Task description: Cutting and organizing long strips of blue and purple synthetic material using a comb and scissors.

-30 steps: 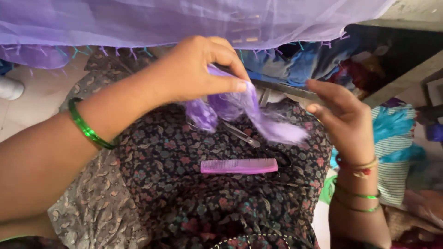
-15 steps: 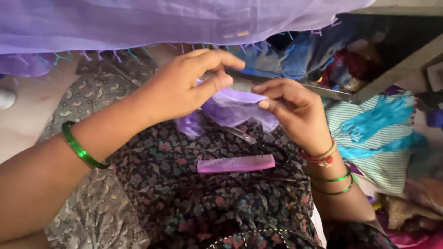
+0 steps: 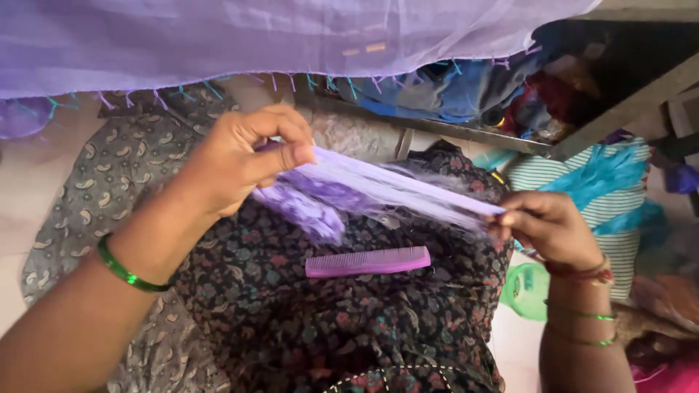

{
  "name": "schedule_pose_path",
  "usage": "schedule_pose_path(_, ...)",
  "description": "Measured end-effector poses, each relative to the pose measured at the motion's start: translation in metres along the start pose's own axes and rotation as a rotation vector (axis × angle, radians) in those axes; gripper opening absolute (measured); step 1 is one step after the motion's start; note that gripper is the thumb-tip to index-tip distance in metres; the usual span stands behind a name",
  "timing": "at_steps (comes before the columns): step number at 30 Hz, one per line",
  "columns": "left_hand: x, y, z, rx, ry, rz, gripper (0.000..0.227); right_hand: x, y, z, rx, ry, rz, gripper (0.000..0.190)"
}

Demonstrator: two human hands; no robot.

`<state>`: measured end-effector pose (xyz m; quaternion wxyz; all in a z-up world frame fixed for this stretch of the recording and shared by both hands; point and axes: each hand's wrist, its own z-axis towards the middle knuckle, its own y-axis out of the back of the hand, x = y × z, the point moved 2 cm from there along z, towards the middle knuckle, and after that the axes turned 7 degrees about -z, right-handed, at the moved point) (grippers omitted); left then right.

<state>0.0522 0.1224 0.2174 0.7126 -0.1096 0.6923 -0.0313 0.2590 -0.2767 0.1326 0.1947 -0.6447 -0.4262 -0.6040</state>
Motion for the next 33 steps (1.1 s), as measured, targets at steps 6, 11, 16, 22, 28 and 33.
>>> schedule_pose_path(6,0.015,-0.01,-0.003,-0.028,-0.116,0.138,0.004,0.002,-0.003,0.0,0.137,-0.19,-0.523,0.026)
schedule_pose_path(11,0.009,-0.031,-0.004,0.021,-0.279,0.457,0.006,-0.002,-0.006,0.014,-0.091,0.123,-1.07,0.037)
schedule_pose_path(16,0.049,-0.066,-0.016,0.071,-0.135,0.55,0.014,0.066,-0.085,0.033,-0.068,0.364,-0.512,0.039)
schedule_pose_path(22,0.08,-0.048,-0.046,-0.107,0.142,0.352,0.016,0.085,-0.168,0.066,0.282,0.378,-0.399,0.03)
schedule_pose_path(28,0.13,0.013,-0.142,-0.227,0.591,-0.117,0.031,0.027,-0.139,0.114,0.684,0.1,-0.108,0.014)
schedule_pose_path(33,0.218,0.067,-0.209,-0.514,0.482,-0.552,0.023,-0.012,-0.152,0.192,0.676,-0.061,-0.319,0.016)
